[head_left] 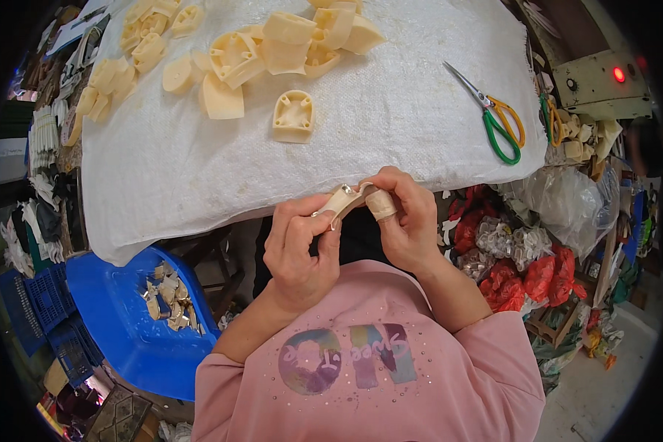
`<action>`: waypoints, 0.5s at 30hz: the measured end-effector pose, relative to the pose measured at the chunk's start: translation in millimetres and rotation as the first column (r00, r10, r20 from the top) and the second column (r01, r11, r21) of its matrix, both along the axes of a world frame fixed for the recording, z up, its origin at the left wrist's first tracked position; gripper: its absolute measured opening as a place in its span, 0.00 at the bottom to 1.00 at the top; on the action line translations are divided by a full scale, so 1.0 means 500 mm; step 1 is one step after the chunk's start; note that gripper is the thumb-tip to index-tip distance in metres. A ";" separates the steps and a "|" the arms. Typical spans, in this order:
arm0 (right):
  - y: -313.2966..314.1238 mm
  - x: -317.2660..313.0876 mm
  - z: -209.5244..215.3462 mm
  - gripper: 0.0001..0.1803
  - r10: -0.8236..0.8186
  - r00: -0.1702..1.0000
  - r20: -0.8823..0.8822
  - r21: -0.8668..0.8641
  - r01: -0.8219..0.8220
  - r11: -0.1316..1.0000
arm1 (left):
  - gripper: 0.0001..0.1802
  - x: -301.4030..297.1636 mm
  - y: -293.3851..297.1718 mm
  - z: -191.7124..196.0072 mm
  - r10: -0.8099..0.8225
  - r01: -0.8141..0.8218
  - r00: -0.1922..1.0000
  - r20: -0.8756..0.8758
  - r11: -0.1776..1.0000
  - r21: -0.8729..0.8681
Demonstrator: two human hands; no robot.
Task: Trimming excess material from molded foam shoe inserts using scissors.
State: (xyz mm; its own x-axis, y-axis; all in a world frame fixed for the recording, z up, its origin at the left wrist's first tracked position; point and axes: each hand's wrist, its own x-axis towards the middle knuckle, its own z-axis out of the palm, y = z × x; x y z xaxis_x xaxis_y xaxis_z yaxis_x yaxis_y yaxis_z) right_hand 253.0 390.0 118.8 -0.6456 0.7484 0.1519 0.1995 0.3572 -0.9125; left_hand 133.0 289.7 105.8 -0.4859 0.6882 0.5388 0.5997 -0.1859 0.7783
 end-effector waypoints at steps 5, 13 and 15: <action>-0.018 -0.005 -0.031 0.06 -0.133 0.982 -0.132 -0.316 0.085 0.945 | 0.11 -0.001 -0.009 -0.008 -0.042 0.041 0.999 -0.031 0.999 -0.030; -0.019 -0.002 -0.023 0.08 -0.008 0.997 -0.073 -0.104 0.000 0.995 | 0.12 -0.010 -0.003 -0.002 -0.059 0.039 0.964 -0.261 0.996 -0.082; -0.015 -0.006 -0.027 0.10 0.026 0.987 -0.156 0.029 -0.022 0.999 | 0.12 -0.012 0.000 0.003 -0.051 0.032 0.961 -0.270 0.997 -0.074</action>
